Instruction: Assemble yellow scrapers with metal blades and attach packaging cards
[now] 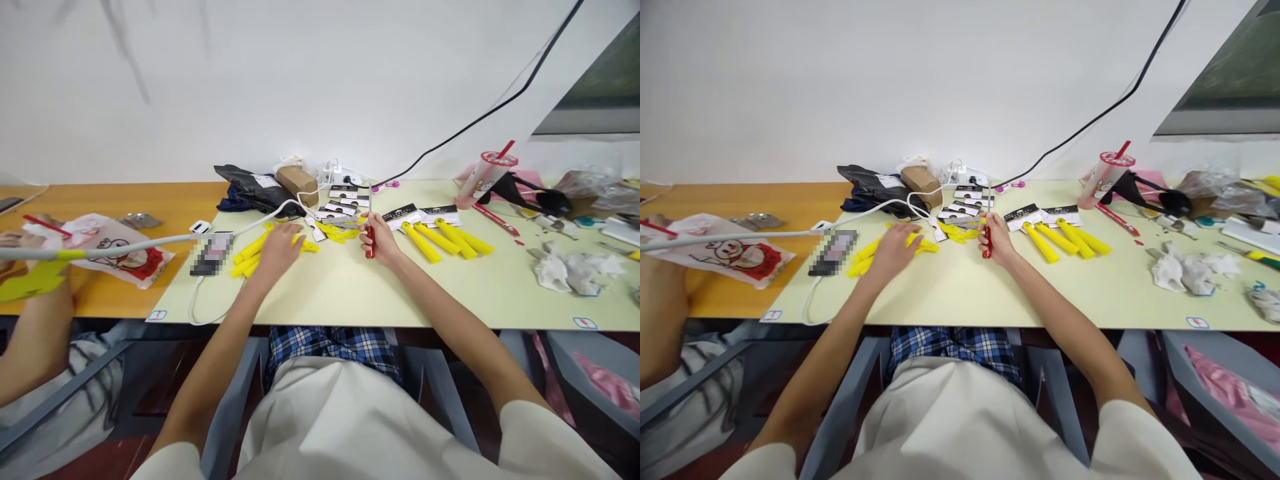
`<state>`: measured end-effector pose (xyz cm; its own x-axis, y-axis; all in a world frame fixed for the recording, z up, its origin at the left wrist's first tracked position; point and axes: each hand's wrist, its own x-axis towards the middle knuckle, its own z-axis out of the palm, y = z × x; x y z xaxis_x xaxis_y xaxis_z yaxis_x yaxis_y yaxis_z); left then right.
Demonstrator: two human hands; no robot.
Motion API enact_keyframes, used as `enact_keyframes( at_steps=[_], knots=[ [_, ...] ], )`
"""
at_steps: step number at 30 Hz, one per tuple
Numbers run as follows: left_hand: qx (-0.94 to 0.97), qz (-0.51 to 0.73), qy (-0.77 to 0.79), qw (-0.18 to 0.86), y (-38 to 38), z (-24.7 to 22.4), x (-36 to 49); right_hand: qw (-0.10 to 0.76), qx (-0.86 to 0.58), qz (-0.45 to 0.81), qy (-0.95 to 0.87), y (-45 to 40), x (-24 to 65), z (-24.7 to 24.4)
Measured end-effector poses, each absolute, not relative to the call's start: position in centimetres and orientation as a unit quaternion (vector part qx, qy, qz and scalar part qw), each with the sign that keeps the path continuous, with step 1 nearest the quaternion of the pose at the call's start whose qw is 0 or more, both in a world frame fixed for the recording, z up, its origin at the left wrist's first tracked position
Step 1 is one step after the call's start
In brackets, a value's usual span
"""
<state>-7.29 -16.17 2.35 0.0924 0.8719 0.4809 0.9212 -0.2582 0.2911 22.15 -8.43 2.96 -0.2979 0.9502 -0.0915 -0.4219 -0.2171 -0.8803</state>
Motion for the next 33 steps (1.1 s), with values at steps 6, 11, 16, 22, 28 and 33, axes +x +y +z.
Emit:
enact_keyframes(
  at_steps=[6, 11, 16, 22, 28, 33],
  knots=[
    [-0.708, -0.137, -0.692, -0.037, -16.6, 3.2, -11.2, 0.483, -0.33, 0.692, -0.422, -9.0, 21.6, 2.8],
    [-0.705, -0.194, -0.682, 0.021, -16.3, 5.6, -8.8, 0.477, -0.374, 0.687, -0.401, -9.5, 20.8, 2.2],
    [-0.671, -0.421, -0.569, -0.223, -15.3, 7.2, -3.6, 0.485, -0.394, 0.657, -0.421, -10.0, 20.5, 2.5],
    [-0.478, -0.546, -0.437, -0.532, -11.8, 3.7, 4.4, 0.495, -0.346, 0.655, -0.453, -9.7, 21.0, 2.3],
    [-0.531, -0.567, -0.431, -0.458, -9.3, 0.2, 5.8, 0.529, -0.371, 0.616, -0.45, -7.9, 22.6, 2.3],
    [-0.606, -0.533, -0.449, -0.385, -9.5, -0.1, 4.3, 0.51, -0.36, 0.607, -0.492, -8.0, 23.0, 2.9]
  ],
)
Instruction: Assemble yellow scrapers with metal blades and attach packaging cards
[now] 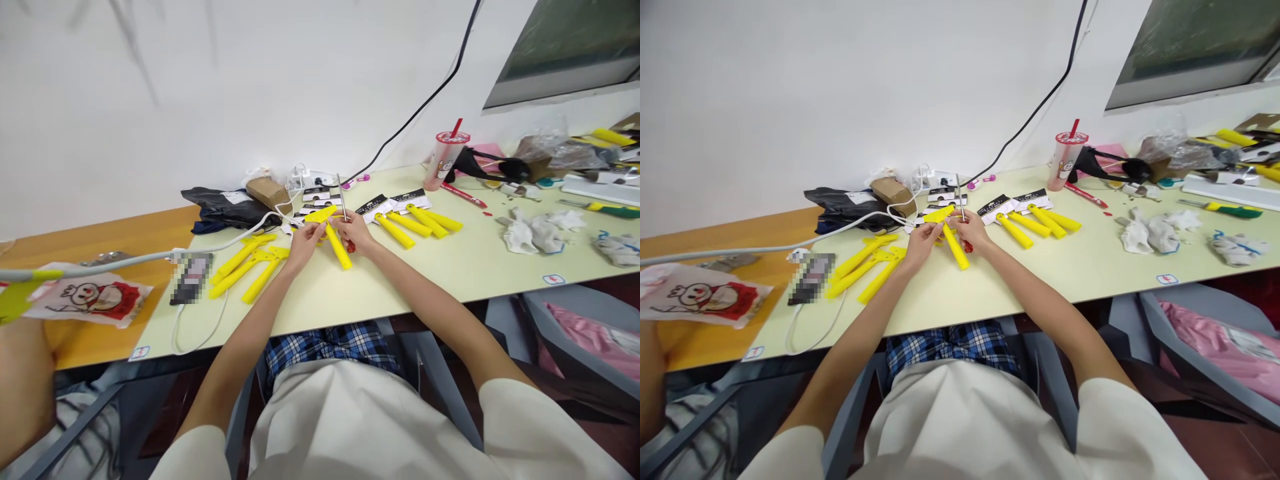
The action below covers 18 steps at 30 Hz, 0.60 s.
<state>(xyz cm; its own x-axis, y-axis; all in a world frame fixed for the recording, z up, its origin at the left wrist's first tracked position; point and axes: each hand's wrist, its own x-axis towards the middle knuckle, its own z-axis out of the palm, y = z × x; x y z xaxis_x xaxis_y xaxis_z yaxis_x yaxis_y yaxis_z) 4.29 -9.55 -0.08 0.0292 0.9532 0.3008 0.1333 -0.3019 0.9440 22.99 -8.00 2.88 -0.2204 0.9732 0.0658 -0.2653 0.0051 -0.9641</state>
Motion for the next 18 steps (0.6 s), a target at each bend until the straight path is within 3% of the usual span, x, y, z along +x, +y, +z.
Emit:
enact_keyframes(
  at_steps=[4, 8, 12, 18],
  knots=[
    [0.677, 0.503, 0.462, 0.273, -9.8, 0.2, 3.6, 0.445, -0.347, 0.618, -0.548, -8.9, 22.9, 3.5],
    [0.702, 0.471, 0.493, 0.205, -9.3, 0.0, 2.4, 0.493, -0.36, 0.606, -0.51, -8.8, 23.0, 4.0],
    [0.761, 0.351, 0.536, 0.102, -8.5, -0.7, 1.0, 0.563, -0.363, 0.572, -0.474, -7.8, 23.5, 4.0],
    [0.788, 0.286, 0.541, 0.062, -8.4, -1.6, 0.9, 0.574, -0.378, 0.568, -0.454, -7.2, 23.7, 3.6]
  ],
)
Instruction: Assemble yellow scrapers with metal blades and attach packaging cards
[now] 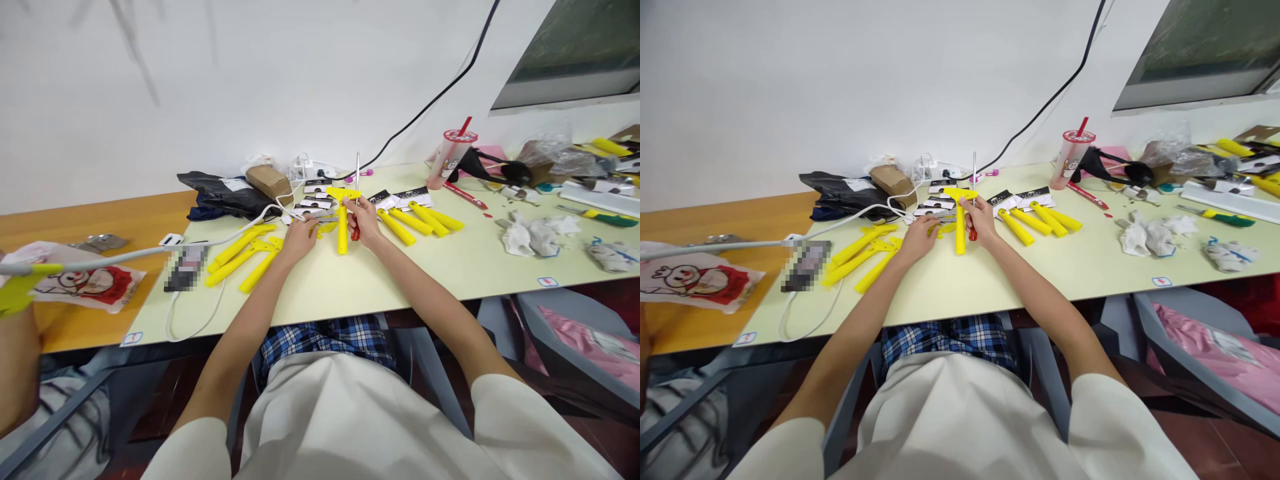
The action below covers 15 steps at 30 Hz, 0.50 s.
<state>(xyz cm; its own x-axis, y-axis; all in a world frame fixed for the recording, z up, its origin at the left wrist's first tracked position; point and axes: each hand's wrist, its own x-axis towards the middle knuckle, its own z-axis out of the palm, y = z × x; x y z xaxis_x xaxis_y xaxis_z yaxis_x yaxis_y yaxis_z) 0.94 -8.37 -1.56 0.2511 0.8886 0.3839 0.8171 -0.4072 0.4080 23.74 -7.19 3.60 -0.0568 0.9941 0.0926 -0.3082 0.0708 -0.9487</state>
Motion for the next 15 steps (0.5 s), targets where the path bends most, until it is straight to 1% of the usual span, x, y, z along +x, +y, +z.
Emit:
enact_keyframes(
  at_steps=[6, 11, 15],
  knots=[
    [0.804, 0.239, 0.544, 0.03, -6.2, -0.6, 1.1, 0.55, -0.38, 0.594, -0.448, -7.2, 23.5, 3.2],
    [0.855, 0.18, 0.487, 0.023, -2.5, 0.7, 1.2, 0.534, -0.42, 0.575, -0.456, -6.7, 23.6, 2.5],
    [0.894, 0.118, 0.431, -0.033, -1.6, 1.2, 1.3, 0.529, -0.446, 0.567, -0.447, -6.1, 23.5, 1.7]
  ],
)
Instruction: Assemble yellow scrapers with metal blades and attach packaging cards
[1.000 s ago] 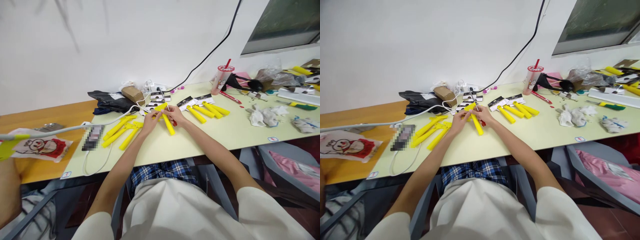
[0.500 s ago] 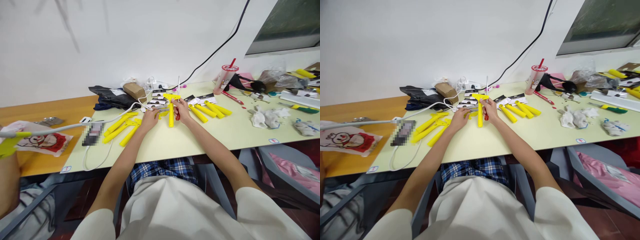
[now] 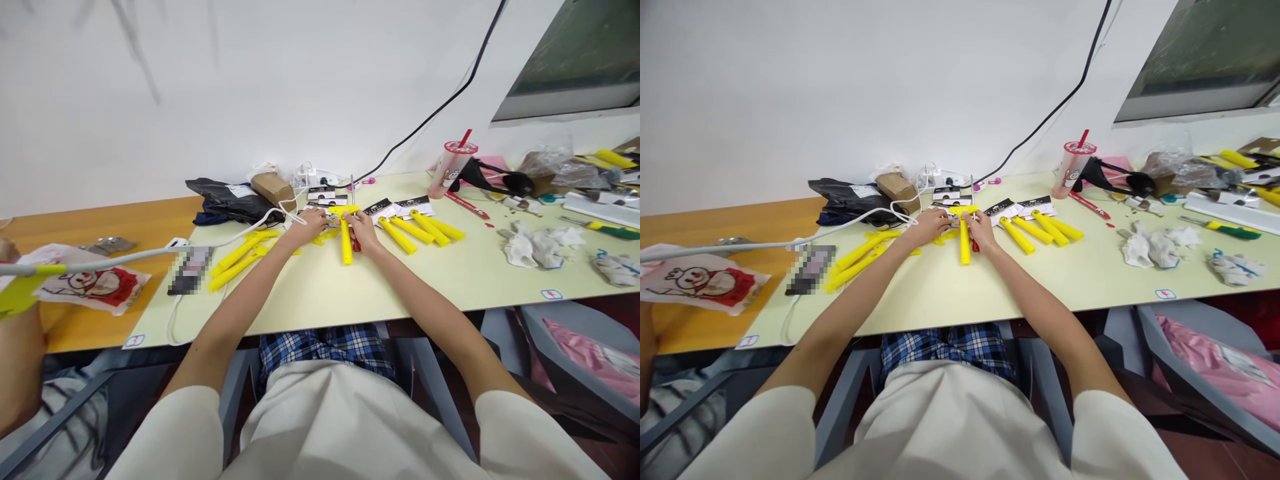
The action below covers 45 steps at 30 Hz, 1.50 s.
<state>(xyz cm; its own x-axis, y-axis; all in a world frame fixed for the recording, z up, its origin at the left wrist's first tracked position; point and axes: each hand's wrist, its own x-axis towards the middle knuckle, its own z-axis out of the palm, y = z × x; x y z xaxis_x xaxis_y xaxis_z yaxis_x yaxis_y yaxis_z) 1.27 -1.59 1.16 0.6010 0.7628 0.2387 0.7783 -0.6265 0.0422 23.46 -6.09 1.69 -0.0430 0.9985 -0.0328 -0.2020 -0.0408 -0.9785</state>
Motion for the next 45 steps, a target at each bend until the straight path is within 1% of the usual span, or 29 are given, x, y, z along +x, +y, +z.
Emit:
enact_keyframes(
  at_steps=[4, 6, 8, 10, 13, 15, 18, 20, 23, 27, 33, 39, 45],
  knots=[
    [-0.909, -0.112, -0.394, 0.076, -1.7, 1.8, 1.4, 0.533, -0.445, 0.567, -0.443, -5.7, 23.3, 1.2],
    [-0.888, -0.151, -0.428, 0.076, -1.7, 2.3, 1.3, 0.542, -0.436, 0.57, -0.438, -5.7, 23.2, 1.2],
    [-0.842, -0.228, -0.485, 0.054, -1.8, 2.9, 0.9, 0.548, -0.431, 0.571, -0.434, -5.9, 23.3, 1.3],
    [-0.776, -0.344, -0.529, -0.005, -2.3, 3.1, 0.3, 0.546, -0.431, 0.572, -0.434, -6.2, 23.4, 1.6],
    [-0.659, -0.517, -0.526, -0.148, -3.5, 2.8, -0.3, 0.517, -0.432, 0.582, -0.456, -6.9, 23.4, 2.2],
    [-0.609, -0.568, -0.503, -0.229, -4.6, 2.2, -0.3, 0.482, -0.429, 0.587, -0.488, -7.6, 23.2, 2.5],
    [-0.609, -0.563, -0.476, -0.295, -6.1, 1.7, 0.3, 0.423, -0.412, 0.596, -0.544, -8.8, 22.6, 2.7],
    [-0.622, -0.548, -0.46, -0.318, -6.9, 1.7, 0.8, 0.404, -0.395, 0.603, -0.563, -9.5, 22.1, 2.9],
    [-0.646, -0.531, -0.442, -0.324, -7.6, 2.1, 1.4, 0.398, -0.386, 0.615, -0.561, -10.2, 21.6, 3.0],
    [-0.671, -0.524, -0.412, -0.325, -7.7, 2.0, 1.3, 0.387, -0.411, 0.623, -0.542, -10.4, 21.3, 3.1],
    [-0.702, -0.506, -0.429, -0.258, -7.4, 1.4, 0.7, 0.394, -0.414, 0.63, -0.526, -10.1, 21.2, 3.0],
    [-0.713, -0.499, -0.415, -0.264, -7.6, 1.9, 0.2, 0.393, -0.418, 0.622, -0.532, -8.8, 21.7, 1.7],
    [-0.753, -0.461, -0.412, -0.225, -7.9, 2.3, 0.0, 0.406, -0.405, 0.621, -0.535, -8.1, 21.9, 1.1]
  ],
)
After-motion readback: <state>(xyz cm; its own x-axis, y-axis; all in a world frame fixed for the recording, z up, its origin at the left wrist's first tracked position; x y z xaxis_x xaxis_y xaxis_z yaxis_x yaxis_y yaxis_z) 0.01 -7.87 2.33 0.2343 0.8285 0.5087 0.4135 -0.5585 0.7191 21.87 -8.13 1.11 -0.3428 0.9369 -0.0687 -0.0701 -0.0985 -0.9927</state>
